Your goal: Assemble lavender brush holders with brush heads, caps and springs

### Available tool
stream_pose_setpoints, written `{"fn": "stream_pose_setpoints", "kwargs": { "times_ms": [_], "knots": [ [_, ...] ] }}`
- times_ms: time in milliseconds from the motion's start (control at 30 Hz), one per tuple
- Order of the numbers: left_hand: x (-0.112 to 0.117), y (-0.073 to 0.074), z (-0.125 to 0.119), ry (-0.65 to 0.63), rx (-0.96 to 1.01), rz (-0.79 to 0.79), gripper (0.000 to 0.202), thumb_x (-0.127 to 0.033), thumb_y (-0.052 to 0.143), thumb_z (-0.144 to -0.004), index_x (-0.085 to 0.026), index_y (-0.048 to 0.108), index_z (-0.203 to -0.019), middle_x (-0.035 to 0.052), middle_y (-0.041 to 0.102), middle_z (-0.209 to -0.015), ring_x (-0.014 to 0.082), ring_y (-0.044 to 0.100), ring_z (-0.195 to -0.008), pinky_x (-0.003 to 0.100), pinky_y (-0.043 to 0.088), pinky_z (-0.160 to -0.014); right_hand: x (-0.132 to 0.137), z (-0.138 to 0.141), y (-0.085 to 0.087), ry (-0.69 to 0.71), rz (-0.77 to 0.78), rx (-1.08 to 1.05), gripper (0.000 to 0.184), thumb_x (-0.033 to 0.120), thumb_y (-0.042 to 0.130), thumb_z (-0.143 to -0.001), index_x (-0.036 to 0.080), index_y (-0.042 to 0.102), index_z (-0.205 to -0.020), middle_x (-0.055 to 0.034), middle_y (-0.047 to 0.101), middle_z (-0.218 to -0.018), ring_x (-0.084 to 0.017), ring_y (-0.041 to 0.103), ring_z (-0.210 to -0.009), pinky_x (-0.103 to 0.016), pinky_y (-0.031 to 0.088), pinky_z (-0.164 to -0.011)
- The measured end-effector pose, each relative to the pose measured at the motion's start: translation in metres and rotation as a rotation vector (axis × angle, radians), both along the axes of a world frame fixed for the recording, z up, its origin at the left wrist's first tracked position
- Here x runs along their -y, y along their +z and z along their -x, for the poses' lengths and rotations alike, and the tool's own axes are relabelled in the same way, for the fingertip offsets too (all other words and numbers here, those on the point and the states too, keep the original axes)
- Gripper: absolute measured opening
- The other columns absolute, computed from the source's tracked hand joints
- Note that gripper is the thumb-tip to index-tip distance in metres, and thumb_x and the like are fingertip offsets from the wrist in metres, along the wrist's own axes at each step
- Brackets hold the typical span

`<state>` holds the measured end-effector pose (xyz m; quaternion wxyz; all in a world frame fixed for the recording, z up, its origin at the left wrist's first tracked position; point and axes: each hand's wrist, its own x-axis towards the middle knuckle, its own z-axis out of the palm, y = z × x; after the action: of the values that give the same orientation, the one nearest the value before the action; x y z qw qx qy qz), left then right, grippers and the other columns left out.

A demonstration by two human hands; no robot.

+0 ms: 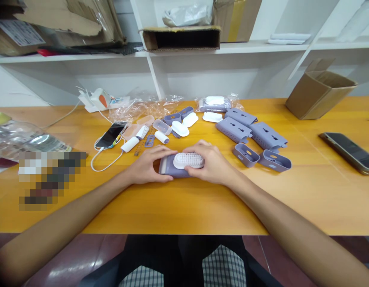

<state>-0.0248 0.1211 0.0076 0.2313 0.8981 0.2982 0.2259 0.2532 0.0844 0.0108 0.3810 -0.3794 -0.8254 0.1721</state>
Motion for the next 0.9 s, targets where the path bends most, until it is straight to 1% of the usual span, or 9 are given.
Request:
{"fn": "stream_pose_setpoints", "kwargs": {
  "times_ms": [233,367,467,533,600,733,800,900],
  "knots": [
    [0.002,0.001,-0.002,-0.043,0.004,0.034,0.079,-0.053,0.092,-0.076,-0.026,0.066,-0.145,0.0107,0.07,-0.129,0.0314,0.067,-0.118,0.05,0.053,-0.108,0.004,0.004,0.002,0.062,0.025,-0.015,0.038,0.029,0.08,-0.085,0.024,0.076,-0.122,-0.0081,0.08,-0.107,-0.027,0.074,-0.096,-0.044,0.059,-0.09],
    [0.003,0.001,-0.003,-0.047,0.008,0.032,0.077,-0.052,0.091,-0.077,-0.026,0.066,-0.145,0.0107,0.069,-0.13,0.0314,0.067,-0.119,0.05,0.053,-0.108,0.004,0.006,0.0,0.068,0.012,-0.028,0.037,0.03,0.08,-0.086,0.025,0.076,-0.122,-0.0081,0.081,-0.108,-0.028,0.073,-0.097,-0.045,0.059,-0.091],
    [0.001,0.001,-0.003,-0.055,0.001,0.021,0.077,-0.053,0.09,-0.078,-0.026,0.065,-0.145,0.0106,0.069,-0.13,0.0315,0.066,-0.12,0.049,0.053,-0.108,0.002,0.003,0.0,0.071,0.008,-0.038,0.038,0.032,0.081,-0.085,0.025,0.076,-0.122,-0.0084,0.082,-0.112,-0.029,0.074,-0.1,-0.046,0.059,-0.091],
    [-0.001,0.0,-0.001,-0.044,-0.017,0.006,0.077,-0.054,0.089,-0.08,-0.026,0.064,-0.146,0.0111,0.069,-0.133,0.0324,0.066,-0.123,0.051,0.052,-0.111,-0.001,-0.002,0.001,0.059,0.001,-0.051,0.037,0.032,0.082,-0.085,0.025,0.076,-0.121,-0.0085,0.082,-0.114,-0.029,0.075,-0.101,-0.046,0.059,-0.093],
    [-0.005,-0.001,0.002,-0.018,-0.043,-0.01,0.077,-0.055,0.087,-0.081,-0.026,0.063,-0.147,0.0116,0.069,-0.136,0.0339,0.065,-0.127,0.053,0.05,-0.114,-0.005,-0.009,0.003,0.032,-0.018,-0.07,0.031,0.032,0.081,-0.086,0.025,0.077,-0.117,-0.0077,0.082,-0.111,-0.028,0.075,-0.099,-0.046,0.059,-0.092],
    [-0.011,-0.003,0.008,0.017,-0.046,-0.036,0.076,-0.058,0.086,-0.081,-0.026,0.064,-0.146,0.0121,0.069,-0.136,0.0351,0.064,-0.129,0.053,0.05,-0.114,-0.014,-0.024,0.008,-0.006,-0.022,-0.059,0.014,0.033,0.078,-0.09,0.025,0.079,-0.101,-0.0054,0.081,-0.095,-0.025,0.073,-0.087,-0.043,0.06,-0.083],
    [-0.012,-0.003,0.009,0.02,-0.042,-0.043,0.076,-0.059,0.086,-0.081,-0.025,0.064,-0.145,0.0122,0.07,-0.135,0.0349,0.065,-0.128,0.052,0.051,-0.113,-0.017,-0.028,0.009,-0.005,0.011,-0.042,0.012,0.034,0.077,-0.09,0.025,0.08,-0.097,-0.0047,0.08,-0.09,-0.023,0.072,-0.083,-0.04,0.06,-0.079],
    [-0.012,-0.002,0.009,0.02,-0.048,-0.041,0.076,-0.059,0.086,-0.08,-0.024,0.064,-0.145,0.0124,0.07,-0.135,0.0346,0.065,-0.128,0.052,0.051,-0.113,-0.018,-0.03,0.007,0.011,0.05,-0.033,0.013,0.035,0.079,-0.089,0.024,0.08,-0.095,-0.0046,0.08,-0.088,-0.022,0.072,-0.08,-0.038,0.059,-0.077]
  ]
}}
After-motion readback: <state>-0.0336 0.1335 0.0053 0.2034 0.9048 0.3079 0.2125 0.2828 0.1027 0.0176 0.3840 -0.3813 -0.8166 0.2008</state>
